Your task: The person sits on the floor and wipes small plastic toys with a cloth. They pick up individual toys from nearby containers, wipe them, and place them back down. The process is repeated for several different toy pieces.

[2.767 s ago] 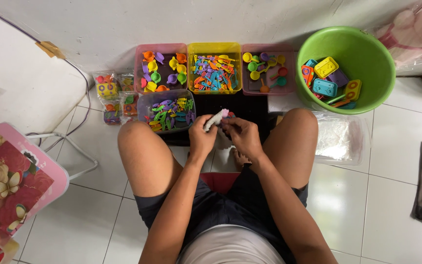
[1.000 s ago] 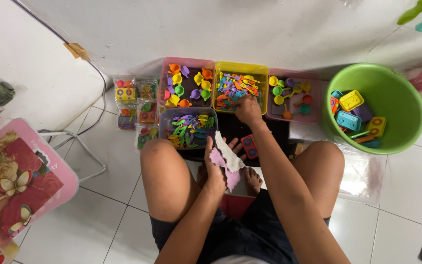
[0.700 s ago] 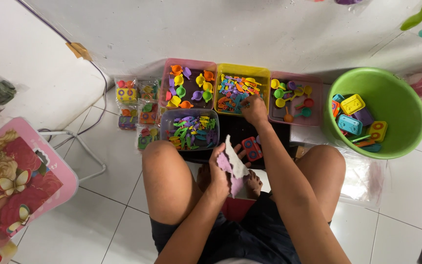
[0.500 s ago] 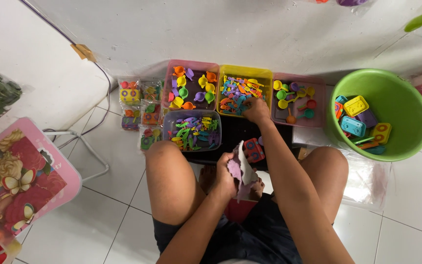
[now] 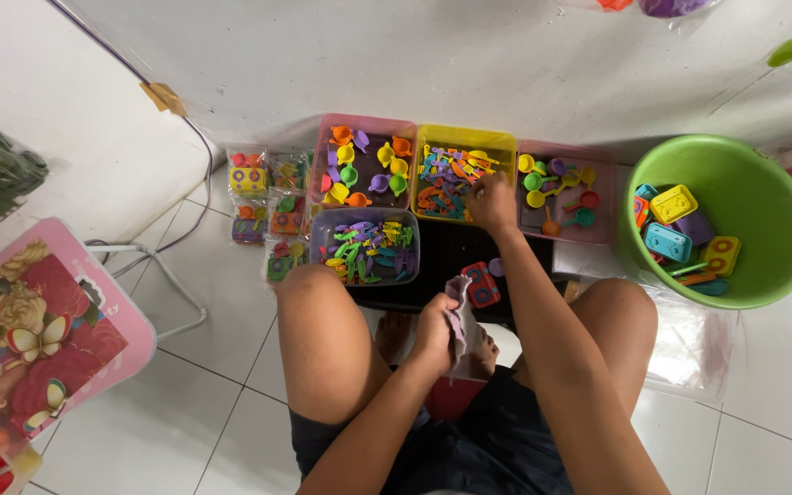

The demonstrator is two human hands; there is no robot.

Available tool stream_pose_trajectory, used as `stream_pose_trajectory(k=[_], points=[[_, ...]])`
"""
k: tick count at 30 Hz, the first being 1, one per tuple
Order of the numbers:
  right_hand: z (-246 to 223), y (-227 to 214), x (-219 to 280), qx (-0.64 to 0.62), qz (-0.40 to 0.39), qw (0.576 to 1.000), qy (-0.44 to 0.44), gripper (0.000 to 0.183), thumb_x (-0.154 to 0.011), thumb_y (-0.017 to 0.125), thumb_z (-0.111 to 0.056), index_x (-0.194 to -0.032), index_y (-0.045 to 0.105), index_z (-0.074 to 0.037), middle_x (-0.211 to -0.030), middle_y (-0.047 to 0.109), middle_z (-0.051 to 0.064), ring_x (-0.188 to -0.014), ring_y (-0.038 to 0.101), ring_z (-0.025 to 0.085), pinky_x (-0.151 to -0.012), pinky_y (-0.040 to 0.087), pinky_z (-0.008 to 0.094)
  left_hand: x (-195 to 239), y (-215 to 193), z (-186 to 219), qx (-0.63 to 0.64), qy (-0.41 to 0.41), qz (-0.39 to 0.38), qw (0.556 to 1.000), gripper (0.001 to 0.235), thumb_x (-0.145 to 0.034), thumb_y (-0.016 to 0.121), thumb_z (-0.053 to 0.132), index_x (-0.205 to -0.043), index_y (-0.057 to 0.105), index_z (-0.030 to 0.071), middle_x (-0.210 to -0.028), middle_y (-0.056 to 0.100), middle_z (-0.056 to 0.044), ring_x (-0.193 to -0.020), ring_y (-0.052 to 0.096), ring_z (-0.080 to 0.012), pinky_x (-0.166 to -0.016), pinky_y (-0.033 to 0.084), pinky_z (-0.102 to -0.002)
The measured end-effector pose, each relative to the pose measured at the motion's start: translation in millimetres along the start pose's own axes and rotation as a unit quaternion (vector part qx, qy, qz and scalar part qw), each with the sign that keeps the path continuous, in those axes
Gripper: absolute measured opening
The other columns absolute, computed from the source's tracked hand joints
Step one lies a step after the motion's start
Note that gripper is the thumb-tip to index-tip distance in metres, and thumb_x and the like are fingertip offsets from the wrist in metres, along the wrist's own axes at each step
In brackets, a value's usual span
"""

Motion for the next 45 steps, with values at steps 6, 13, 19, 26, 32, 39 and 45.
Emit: stream_pose_trajectory(k=[6,13,19,26,32,39,45], points=[[-5.0,-75.3,42.1,-0.397,0.136,0.896,0.146,0.014,-0.094,0.067,-0.012,-0.081,0.063,-0.007,-0.08,0.07,0.01,-0.077,0.069,0.017,-0.073,0.059,0.038,-23.6,0.3,41.3,-0.118,0.196,0.003,0.974,0.02,-0.088,0.057,0.028,-0.087,0.059,0.008,-0.053,0.052,-0.013,-0.035,0.055,-0.0239,-0.028,0.042,-0.034],[-92.0,-141.2,136.3,-0.606,0.151,0.751,0.214,0.018,-0.091,0.064,-0.001,-0.079,0.052,-0.008,-0.074,0.06,0.009,-0.066,0.062,0.014,-0.062,0.061,0.034,9.1,-0.8,60.7,-0.063,0.195,0.033,0.978,0.026,-0.09,0.061,0.025,-0.099,0.062,0.0,-0.094,0.052,-0.015,-0.088,0.054,-0.0267,-0.082,0.05,-0.042],[-106.1,-145.8,214.9,-0.501,0.073,0.85,0.143,0.027,-0.088,0.073,0.003,-0.106,0.053,-0.003,-0.079,0.065,0.006,-0.065,0.062,0.007,-0.056,0.051,0.017,42.2,12.7,61.4,0.088,0.079,-0.014,0.993,0.031,-0.076,0.074,0.034,-0.095,0.068,0.011,-0.095,0.066,-0.014,-0.084,0.061,-0.0288,-0.076,0.05,-0.041],[-99.0,-148.8,245.0,-0.42,0.029,0.9,0.116,0.016,-0.088,0.074,0.004,-0.103,0.069,0.001,-0.089,0.073,0.014,-0.075,0.07,0.014,-0.059,0.06,0.028,110.2,55.4,75.7,0.136,0.065,-0.106,0.983,0.035,-0.084,0.072,0.042,-0.087,0.075,0.008,-0.086,0.075,-0.014,-0.076,0.069,-0.0271,-0.076,0.055,-0.036],[-99.4,-155.6,232.8,-0.43,-0.004,0.899,0.083,0.021,-0.086,0.073,0.005,-0.107,0.072,0.004,-0.089,0.072,0.018,-0.068,0.068,0.016,-0.051,0.06,0.028,93.4,53.1,76.8,0.087,0.037,-0.12,0.988,0.013,-0.075,0.073,0.023,-0.078,0.074,0.01,-0.075,0.073,-0.011,-0.066,0.068,-0.026,-0.067,0.055,-0.036],[-109.7,-149.9,233.8,-0.393,-0.099,0.913,0.035,0.021,-0.084,0.069,0.008,-0.103,0.074,0.002,-0.087,0.072,0.015,-0.076,0.068,0.017,-0.063,0.058,0.031,56.1,42.0,82.6,-0.176,0.264,-0.124,0.94,0.03,-0.079,0.086,0.007,-0.107,0.077,0.001,-0.081,0.076,-0.008,-0.073,0.072,-0.0192,-0.065,0.059,-0.031],[-109.2,-146.4,235.5,-0.383,-0.117,0.915,0.038,0.022,-0.082,0.066,0.012,-0.101,0.072,0.002,-0.086,0.071,0.014,-0.081,0.068,0.019,-0.072,0.058,0.036,70.7,44.7,100.5,-0.247,0.331,-0.104,0.905,0.015,-0.086,0.083,0.012,-0.097,0.08,0.003,-0.075,0.076,-0.01,-0.068,0.07,-0.0155,-0.061,0.057,-0.028]])
Point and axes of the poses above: each hand's wrist, its own x-axis away from the middle knuckle, its own y-axis out of the palm, z = x × y, the point moved 9 cm from there along -x, towards the middle knuckle
